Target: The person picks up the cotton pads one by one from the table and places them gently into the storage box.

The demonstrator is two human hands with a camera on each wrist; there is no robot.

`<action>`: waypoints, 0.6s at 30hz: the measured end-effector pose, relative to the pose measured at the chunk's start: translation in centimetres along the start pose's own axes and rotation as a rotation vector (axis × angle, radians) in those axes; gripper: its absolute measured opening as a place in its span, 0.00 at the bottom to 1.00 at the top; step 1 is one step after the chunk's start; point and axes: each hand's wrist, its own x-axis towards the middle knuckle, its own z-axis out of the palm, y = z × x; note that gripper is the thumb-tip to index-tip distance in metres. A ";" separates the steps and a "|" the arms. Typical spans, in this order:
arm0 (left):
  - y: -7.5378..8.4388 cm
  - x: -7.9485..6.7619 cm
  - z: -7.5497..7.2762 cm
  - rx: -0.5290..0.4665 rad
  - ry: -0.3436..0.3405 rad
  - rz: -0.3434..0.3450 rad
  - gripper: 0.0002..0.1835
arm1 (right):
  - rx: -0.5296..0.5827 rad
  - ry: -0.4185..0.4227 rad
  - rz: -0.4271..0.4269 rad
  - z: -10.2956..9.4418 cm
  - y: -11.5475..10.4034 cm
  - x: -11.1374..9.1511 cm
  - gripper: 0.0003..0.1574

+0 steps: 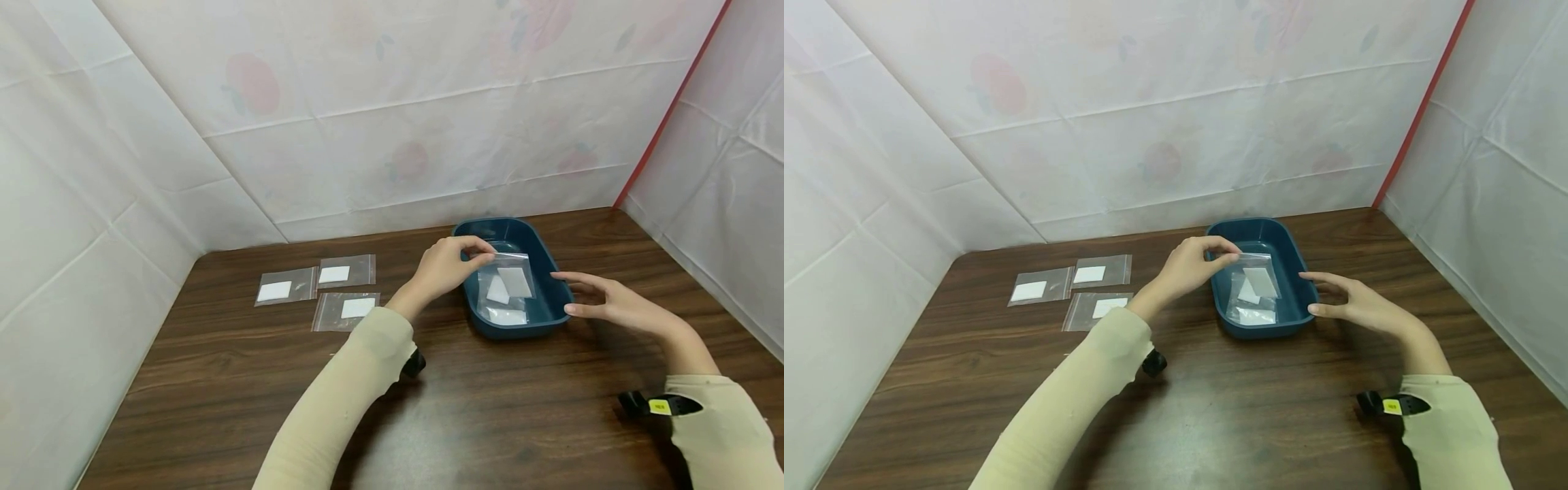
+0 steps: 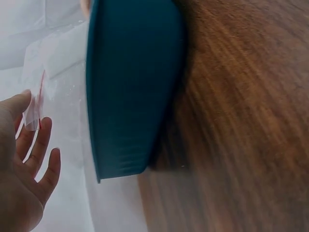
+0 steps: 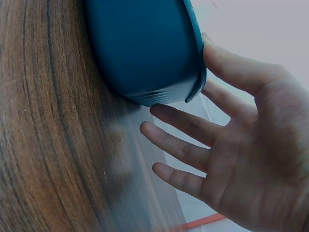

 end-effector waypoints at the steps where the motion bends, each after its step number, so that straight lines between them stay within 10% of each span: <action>1: -0.1 0.0 0.2 0.002 -0.006 -0.003 0.11 | -0.002 0.000 0.000 0.0 0.0 0.0 0.40; 18: -0.7 0.6 2.1 0.080 -0.073 -0.011 0.08 | -0.003 -0.004 -0.002 0.0 0.1 0.0 0.40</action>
